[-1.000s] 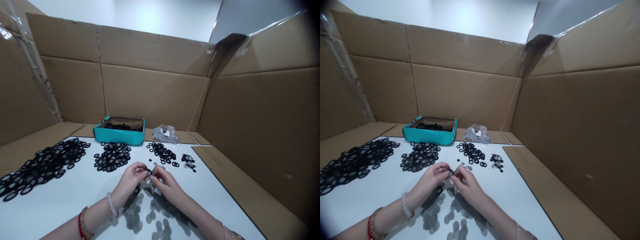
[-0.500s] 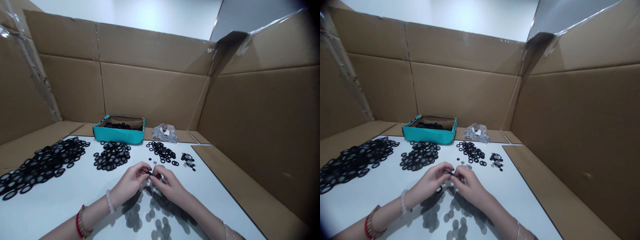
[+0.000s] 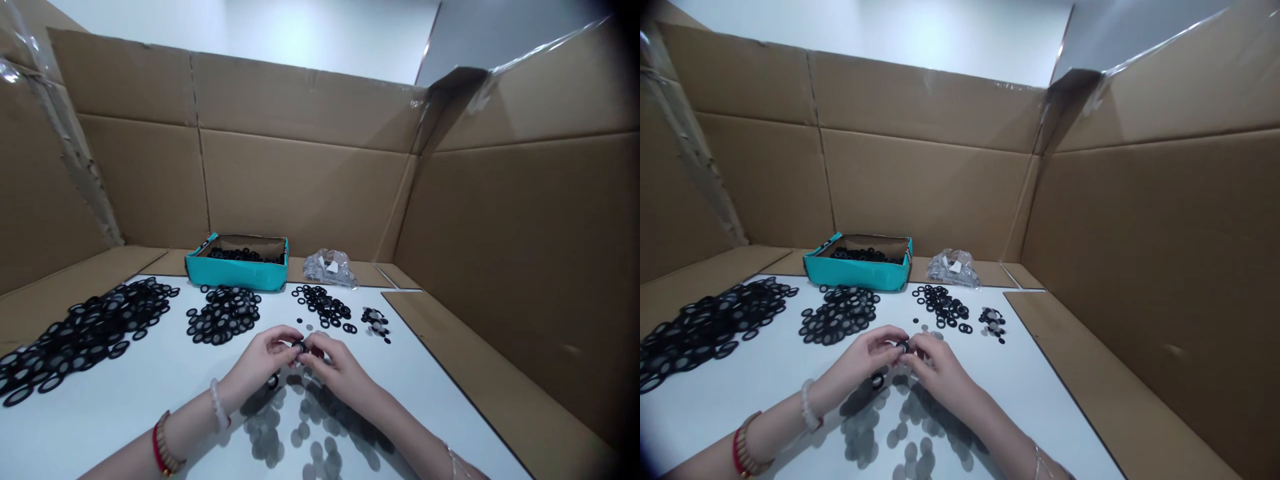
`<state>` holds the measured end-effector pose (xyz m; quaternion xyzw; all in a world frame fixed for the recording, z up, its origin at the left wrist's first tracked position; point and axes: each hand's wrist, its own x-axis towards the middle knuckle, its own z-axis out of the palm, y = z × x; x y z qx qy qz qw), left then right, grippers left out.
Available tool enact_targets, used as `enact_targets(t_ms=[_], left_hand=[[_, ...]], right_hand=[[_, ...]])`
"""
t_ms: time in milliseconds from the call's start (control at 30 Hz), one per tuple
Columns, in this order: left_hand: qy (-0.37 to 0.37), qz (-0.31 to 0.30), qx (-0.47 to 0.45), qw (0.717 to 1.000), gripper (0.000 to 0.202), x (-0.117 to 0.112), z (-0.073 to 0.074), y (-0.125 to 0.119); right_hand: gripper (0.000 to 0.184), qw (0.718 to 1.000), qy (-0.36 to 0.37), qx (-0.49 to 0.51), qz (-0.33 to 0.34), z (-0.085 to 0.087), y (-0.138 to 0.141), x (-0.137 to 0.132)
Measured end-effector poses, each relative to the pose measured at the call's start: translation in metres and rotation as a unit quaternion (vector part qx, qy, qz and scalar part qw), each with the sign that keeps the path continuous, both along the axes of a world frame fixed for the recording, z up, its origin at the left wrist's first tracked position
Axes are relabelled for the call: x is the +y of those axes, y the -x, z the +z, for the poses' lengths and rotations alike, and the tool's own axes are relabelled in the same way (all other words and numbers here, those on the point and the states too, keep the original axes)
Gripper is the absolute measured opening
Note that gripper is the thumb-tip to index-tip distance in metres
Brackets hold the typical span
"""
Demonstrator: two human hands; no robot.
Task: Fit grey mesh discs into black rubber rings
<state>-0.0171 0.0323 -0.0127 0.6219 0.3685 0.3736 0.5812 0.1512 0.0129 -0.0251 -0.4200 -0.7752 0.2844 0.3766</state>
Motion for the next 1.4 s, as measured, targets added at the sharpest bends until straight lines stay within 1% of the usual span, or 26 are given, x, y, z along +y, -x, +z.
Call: enact_targets(t_ms=[67,167,233,300,367,433,533,600,633,700,767,867,967,1033,1133,1200,1400], left_hand=[[-0.037,-0.02,0.032,0.999,0.017,0.0025,0.001,0.0035],[-0.099,-0.014,0.081,0.992,0.009,0.0048,0.0014,0.0078],[-0.12,-0.008,0.097,0.988,0.007,0.0048,0.002,0.0088],[-0.126,0.002,0.091,0.988,0.005,0.004,0.003,0.008],[-0.111,0.018,0.078,0.991,0.007,0.0027,0.0033,0.006],[-0.064,0.03,0.058,0.996,0.011,0.0008,0.0026,0.0033],[0.022,0.026,0.006,0.999,0.018,-0.0022,0.0007,0.0001],[0.046,0.018,-0.015,0.999,0.02,-0.0034,0.0002,-0.0003],[0.043,0.012,-0.013,0.999,0.02,-0.0034,0.0002,0.0002],[0.008,-0.004,0.008,1.0,0.018,-0.0023,0.0002,0.002],[-0.052,-0.013,0.04,0.998,0.015,-0.0005,-0.0007,0.0042],[-0.121,0.011,0.083,0.989,0.009,0.0015,-0.0033,0.0056],[-0.138,0.036,0.084,0.986,0.007,0.0021,-0.0045,0.0048],[-0.119,0.024,0.067,0.99,0.009,0.0027,-0.0042,0.0043],[-0.051,-0.025,0.038,0.998,0.013,0.0037,-0.0031,0.0046],[-0.022,-0.038,0.035,0.998,0.013,0.0041,-0.0021,0.005],[-0.014,-0.035,0.031,0.999,0.016,0.0032,-0.0017,0.0054]], right_hand=[[0.023,1.0,-0.013,-0.014,0.013,0.0017,-0.0013,0.0],[0.026,0.999,-0.016,-0.022,0.026,0.0039,-0.0024,-0.0014],[0.027,1.0,-0.014,-0.01,0.025,0.0047,-0.0022,-0.0029],[0.028,1.0,-0.014,0.008,0.011,0.0049,-0.0012,-0.0043],[0.027,1.0,-0.005,0.024,-0.002,0.004,0.0005,-0.0052],[0.026,0.999,0.02,0.035,-0.007,0.0024,0.0024,-0.0053],[0.023,0.998,0.052,0.04,-0.001,-0.0002,0.0042,-0.0039],[0.022,0.998,0.047,0.033,0.002,-0.0011,0.0038,-0.0025],[0.022,0.999,0.04,0.027,0.003,-0.0012,0.0032,-0.0018],[0.025,0.999,0.029,0.013,0.007,-0.001,0.0018,-0.0008],[0.027,1.0,0.027,0.005,0.014,-0.0006,0.001,-0.0007],[0.029,0.999,0.031,0.013,0.005,-0.0001,0.0024,-0.0021],[0.03,0.999,0.025,0.034,-0.022,0.0002,0.0053,-0.0043],[0.029,0.998,0.034,0.041,-0.025,-0.0002,0.0064,-0.0051],[0.028,0.997,0.06,0.041,-0.005,-0.0021,0.0056,-0.0038],[0.026,0.998,0.058,0.038,0.003,-0.0032,0.0038,-0.0016],[0.021,0.999,0.036,0.009,0.012,0.0012,0.0002,-0.0006]])
